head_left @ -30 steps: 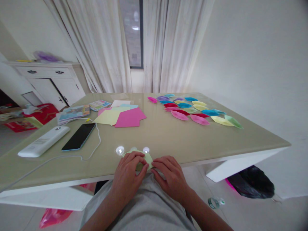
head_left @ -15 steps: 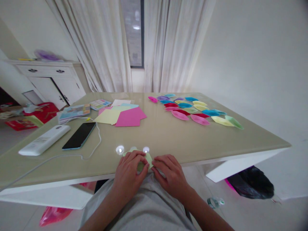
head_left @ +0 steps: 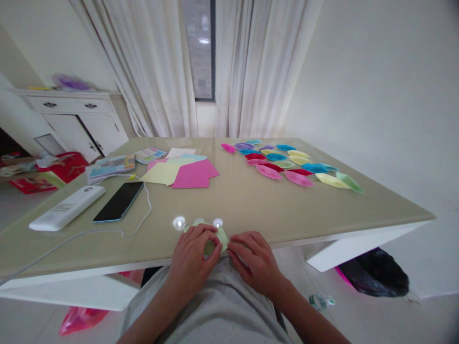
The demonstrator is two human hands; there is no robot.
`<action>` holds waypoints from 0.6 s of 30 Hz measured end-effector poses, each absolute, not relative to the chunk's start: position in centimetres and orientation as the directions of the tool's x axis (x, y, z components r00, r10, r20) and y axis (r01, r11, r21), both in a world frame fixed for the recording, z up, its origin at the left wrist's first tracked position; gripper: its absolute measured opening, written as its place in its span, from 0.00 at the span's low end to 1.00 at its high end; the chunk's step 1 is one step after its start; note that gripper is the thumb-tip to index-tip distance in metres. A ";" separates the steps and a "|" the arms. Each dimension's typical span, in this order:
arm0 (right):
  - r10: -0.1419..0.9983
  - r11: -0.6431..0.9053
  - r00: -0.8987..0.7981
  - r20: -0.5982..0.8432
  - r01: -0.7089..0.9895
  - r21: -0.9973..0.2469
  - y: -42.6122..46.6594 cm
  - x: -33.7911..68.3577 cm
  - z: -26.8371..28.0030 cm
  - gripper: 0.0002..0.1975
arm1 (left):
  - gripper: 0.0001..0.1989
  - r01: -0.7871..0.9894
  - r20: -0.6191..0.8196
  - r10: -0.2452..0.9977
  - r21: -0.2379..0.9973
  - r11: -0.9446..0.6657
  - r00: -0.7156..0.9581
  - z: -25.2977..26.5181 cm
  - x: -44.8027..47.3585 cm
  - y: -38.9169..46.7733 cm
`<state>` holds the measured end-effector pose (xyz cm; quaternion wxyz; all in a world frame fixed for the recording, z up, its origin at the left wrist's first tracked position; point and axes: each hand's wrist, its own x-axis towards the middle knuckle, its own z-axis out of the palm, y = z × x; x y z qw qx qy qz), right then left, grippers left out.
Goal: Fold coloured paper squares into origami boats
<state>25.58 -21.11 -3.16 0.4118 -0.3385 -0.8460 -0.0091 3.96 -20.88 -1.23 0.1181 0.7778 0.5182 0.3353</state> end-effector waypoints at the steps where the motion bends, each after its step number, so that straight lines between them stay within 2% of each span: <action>1: 0.557 0.774 -0.436 0.707 0.581 -0.252 -21.1 25.6 -3.2 0.08 | 0.02 0.724 0.400 0.884 0.533 -0.439 0.241 -1.3 3.9 -20.9; 8: 0.538 0.789 -0.440 0.719 0.563 -0.246 -21.0 25.8 -3.4 0.12 | 0.02 0.722 0.392 0.887 0.537 -0.437 0.245 -1.2 3.9 -20.8; 12: 0.532 0.790 -0.450 0.717 0.568 -0.230 -21.0 25.8 -3.2 0.09 | 0.02 0.724 0.386 0.890 0.538 -0.432 0.243 -1.1 3.9 -20.7; 18: 0.515 0.807 -0.392 0.762 0.522 -0.277 -20.9 25.9 -3.5 0.08 | 0.02 0.724 0.389 0.888 0.536 -0.434 0.245 -1.2 3.8 -20.7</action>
